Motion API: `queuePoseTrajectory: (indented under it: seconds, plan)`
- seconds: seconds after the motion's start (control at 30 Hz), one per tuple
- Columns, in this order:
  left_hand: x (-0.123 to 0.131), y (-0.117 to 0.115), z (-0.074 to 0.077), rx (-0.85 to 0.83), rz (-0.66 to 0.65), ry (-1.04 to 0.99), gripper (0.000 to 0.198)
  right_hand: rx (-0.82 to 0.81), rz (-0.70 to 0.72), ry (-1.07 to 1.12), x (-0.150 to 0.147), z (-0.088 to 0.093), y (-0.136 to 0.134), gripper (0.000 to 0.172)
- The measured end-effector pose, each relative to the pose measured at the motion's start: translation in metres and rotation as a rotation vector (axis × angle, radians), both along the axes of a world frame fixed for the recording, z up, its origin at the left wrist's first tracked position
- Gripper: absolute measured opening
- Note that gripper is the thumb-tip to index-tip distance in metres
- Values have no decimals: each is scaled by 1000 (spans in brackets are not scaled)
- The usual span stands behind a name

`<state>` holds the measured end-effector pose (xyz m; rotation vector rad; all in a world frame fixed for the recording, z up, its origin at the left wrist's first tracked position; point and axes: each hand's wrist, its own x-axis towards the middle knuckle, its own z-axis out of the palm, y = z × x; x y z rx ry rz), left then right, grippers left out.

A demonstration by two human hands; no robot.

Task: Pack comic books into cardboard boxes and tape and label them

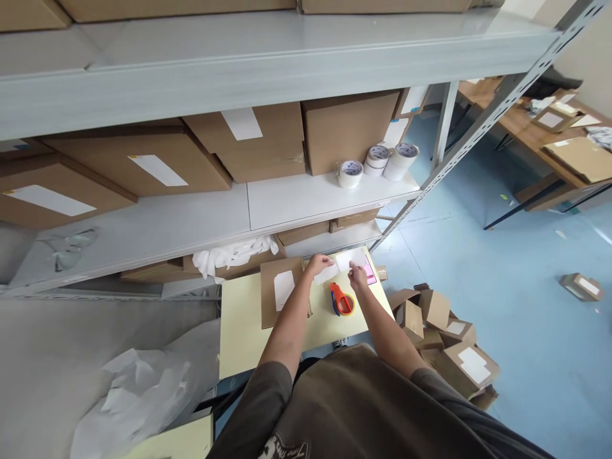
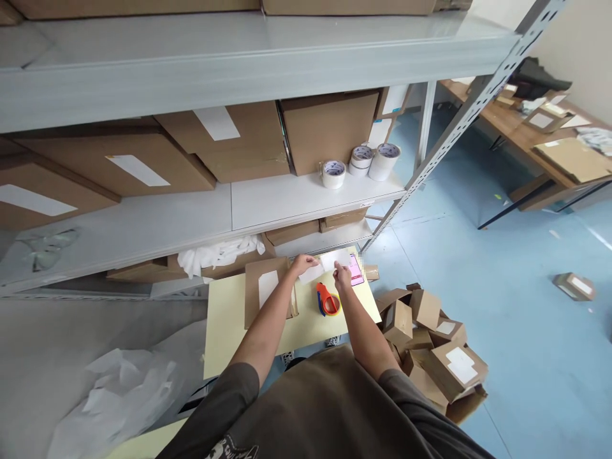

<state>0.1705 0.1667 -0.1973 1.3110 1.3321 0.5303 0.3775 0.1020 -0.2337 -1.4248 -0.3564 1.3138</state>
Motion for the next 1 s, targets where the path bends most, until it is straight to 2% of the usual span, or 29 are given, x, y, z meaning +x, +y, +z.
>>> queuePoseTrajectory:
  seconds: [0.07, 0.2, 0.33, 0.4, 0.53, 0.63, 0.77, 0.87, 1.0]
  plan:
    - [-5, 1, -3, -14, 54, 13, 39, 13, -24, -26, 10, 1, 0, 59]
    - [-5, 5, -1, -24, 25, 24, 36, -10, 7, 12, 24, 11, -2, 57]
    - [9, 3, 14, 82, 14, 33, 52, 9, 169, 56, 15, 35, -1, 49]
    - [12, -4, 25, 105, 48, -10, 51, 55, 277, 38, 7, 51, 2, 46]
    - [-8, -38, 47, -29, 138, -196, 67, 139, 482, -41, -14, 81, 7, 43]
    - [-37, -77, 59, -19, 168, -230, 68, 195, 577, -77, -35, 100, 6, 39]
    - [-73, -119, 72, 56, 408, -172, 63, 258, 673, -86, -64, 119, -8, 29]
    - [-94, -136, 81, 76, 574, -182, 66, 297, 759, -74, -79, 129, -28, 24]
    - [-107, -149, 93, 112, 645, -261, 67, 357, 812, -62, -92, 137, -52, 22]
